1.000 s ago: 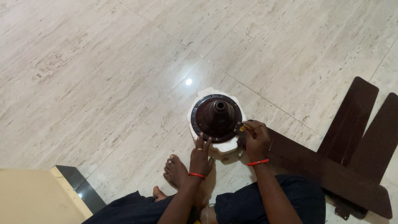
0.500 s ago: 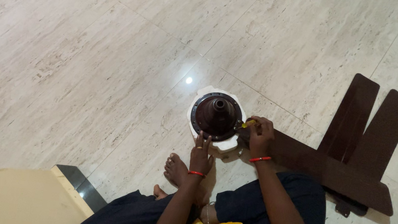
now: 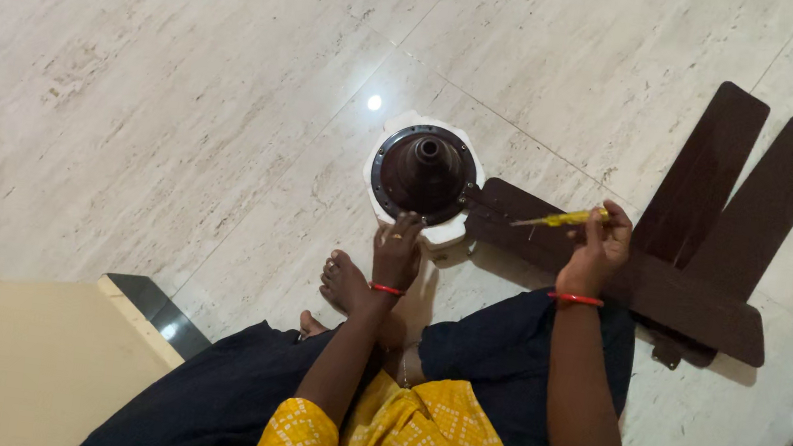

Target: The person sits on the floor and uses a screwdriver to loosen and remove the screws securing the fan blades to the motor housing. They remove the blades one by one and place them on the floor.

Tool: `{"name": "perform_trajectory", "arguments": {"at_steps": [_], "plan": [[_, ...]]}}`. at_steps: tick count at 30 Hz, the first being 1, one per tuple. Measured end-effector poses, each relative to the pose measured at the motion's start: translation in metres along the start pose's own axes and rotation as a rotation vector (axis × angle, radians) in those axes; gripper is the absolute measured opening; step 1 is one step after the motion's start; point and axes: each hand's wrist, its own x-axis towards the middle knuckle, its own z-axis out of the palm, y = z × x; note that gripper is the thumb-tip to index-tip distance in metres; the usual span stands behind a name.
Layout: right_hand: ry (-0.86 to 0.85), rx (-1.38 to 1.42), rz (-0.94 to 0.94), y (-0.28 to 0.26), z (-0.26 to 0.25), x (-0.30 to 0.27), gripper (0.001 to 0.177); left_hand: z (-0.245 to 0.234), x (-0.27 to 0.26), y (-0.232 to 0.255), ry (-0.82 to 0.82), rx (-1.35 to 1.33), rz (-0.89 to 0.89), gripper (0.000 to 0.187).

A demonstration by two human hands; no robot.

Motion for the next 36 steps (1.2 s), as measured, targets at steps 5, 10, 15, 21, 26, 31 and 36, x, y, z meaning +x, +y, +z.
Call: {"name": "perform_trajectory", "arguments": {"at_steps": [5,10,15,21,26,31,36], "plan": [[-0.050,0.252,0.342,0.011,-0.023,0.018,0.024,0.037,0.036,0.014,-0.144,-0.024,-0.093,0.022],[-0.122,0.256,0.398,0.046,-0.018,0.050,0.027,0.064,0.085,0.030,-0.063,0.019,-0.094,0.021],[-0.040,0.149,0.493,0.068,-0.017,0.065,0.025,0.071,0.110,0.035,-0.198,0.214,-0.096,0.014],[-0.059,0.132,0.500,0.077,-0.017,0.066,0.025,0.045,0.119,0.036,0.011,-0.012,-0.164,0.014],[-0.034,0.121,0.533,0.077,-0.024,0.065,0.025,0.027,0.071,0.032,0.146,-0.375,-0.402,0.014],[-0.095,0.112,0.538,0.067,-0.021,0.054,0.022,0.006,-0.015,0.006,0.094,-0.251,-0.376,0.025],[-0.187,0.147,0.498,0.050,-0.020,0.033,0.023,0.012,-0.045,-0.006,-0.168,-0.272,-0.649,0.019]]}}
